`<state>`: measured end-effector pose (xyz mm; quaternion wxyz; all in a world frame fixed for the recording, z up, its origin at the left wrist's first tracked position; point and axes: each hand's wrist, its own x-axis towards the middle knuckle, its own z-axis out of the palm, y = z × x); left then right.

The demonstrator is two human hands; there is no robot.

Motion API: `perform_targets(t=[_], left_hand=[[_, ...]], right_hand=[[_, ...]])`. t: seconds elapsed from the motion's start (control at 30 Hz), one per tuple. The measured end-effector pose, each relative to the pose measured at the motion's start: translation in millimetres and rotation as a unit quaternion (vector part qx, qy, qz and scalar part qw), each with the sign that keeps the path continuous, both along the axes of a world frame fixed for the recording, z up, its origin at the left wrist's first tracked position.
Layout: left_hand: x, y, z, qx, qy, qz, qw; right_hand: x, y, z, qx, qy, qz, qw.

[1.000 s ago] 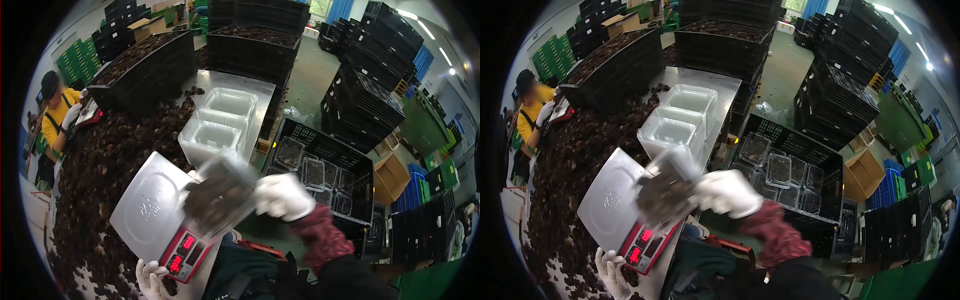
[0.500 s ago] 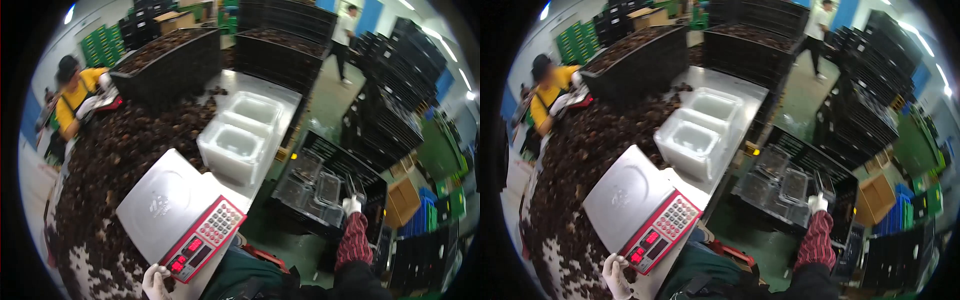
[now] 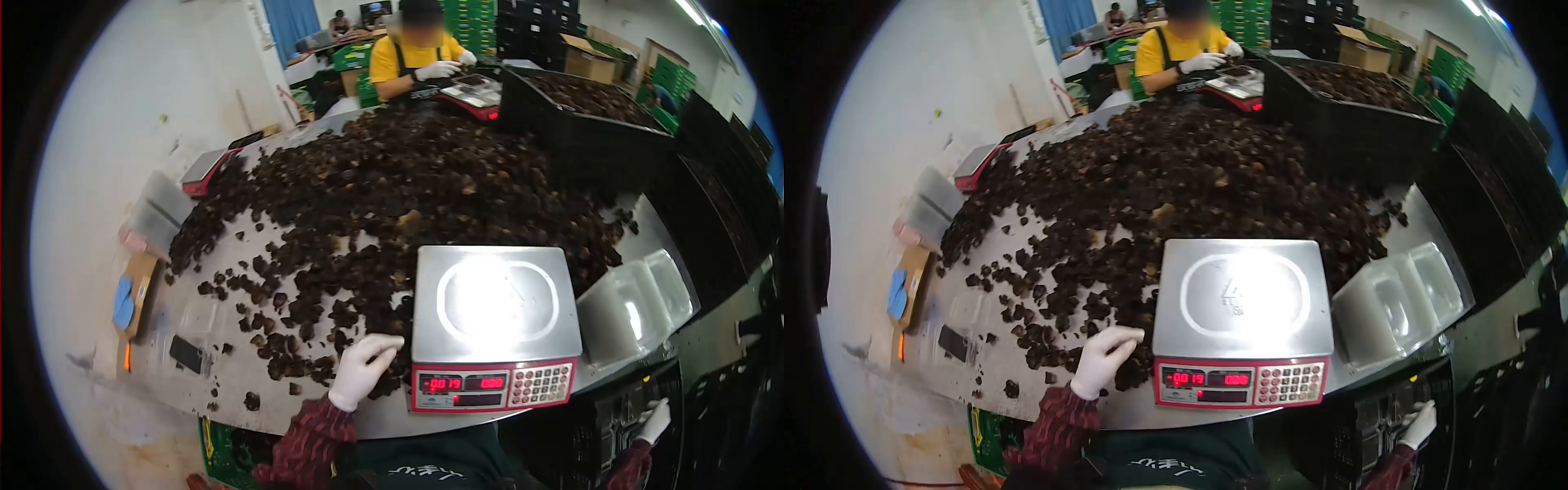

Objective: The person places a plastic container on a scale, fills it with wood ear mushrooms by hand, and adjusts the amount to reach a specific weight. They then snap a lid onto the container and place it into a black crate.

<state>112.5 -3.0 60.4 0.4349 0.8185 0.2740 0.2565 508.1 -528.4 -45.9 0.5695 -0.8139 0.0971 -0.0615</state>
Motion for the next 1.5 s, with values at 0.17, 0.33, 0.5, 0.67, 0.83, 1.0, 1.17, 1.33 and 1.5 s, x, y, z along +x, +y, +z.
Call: perform_targets(t=[0.17, 0.33, 0.5, 0.67, 0.83, 1.0, 1.17, 1.33, 1.5], left_hand=[[39.7, 78.1, -38.5, 0.227, 0.098, 0.058, 0.967], [22.6, 87.2, -68.1, 0.277, 0.26, -0.064, 0.923], [-41.0, 94.2, -31.1, 0.205, 0.377, -0.041, 0.902], [7.1, 119.8, -10.7, 0.291, 0.186, -0.052, 0.937], [125.7, 179.1, -29.9, 0.321, 0.097, -0.072, 0.939], [156.3, 185.8, -49.9, 0.307, 0.293, -0.064, 0.903], [70.8, 150.4, -53.3, 0.357, 0.199, -0.104, 0.907], [-35.7, 104.6, -17.7, 0.293, 0.242, -0.139, 0.914], [-86.6, 134.8, -4.1, 0.144, 0.199, -0.103, 0.964]], right_hand=[[-18.6, 158.0, 137.2, -0.036, -0.225, 0.079, 0.971], [5.5, 230.4, 138.3, -0.438, -0.393, 0.238, 0.773], [16.7, 235.3, 117.8, -0.424, -0.296, 0.319, 0.794], [10.1, 238.1, 123.1, -0.383, -0.27, 0.336, 0.817], [11.4, 232.6, 124.8, -0.396, -0.223, 0.326, 0.829], [5.9, 235.7, 129.5, -0.364, -0.217, 0.333, 0.842], [8.3, 234.5, 130.9, -0.383, -0.191, 0.334, 0.84], [14.0, 231.9, 125.7, -0.381, -0.198, 0.328, 0.842], [12.0, 235.4, 128.7, -0.352, -0.187, 0.326, 0.857]])
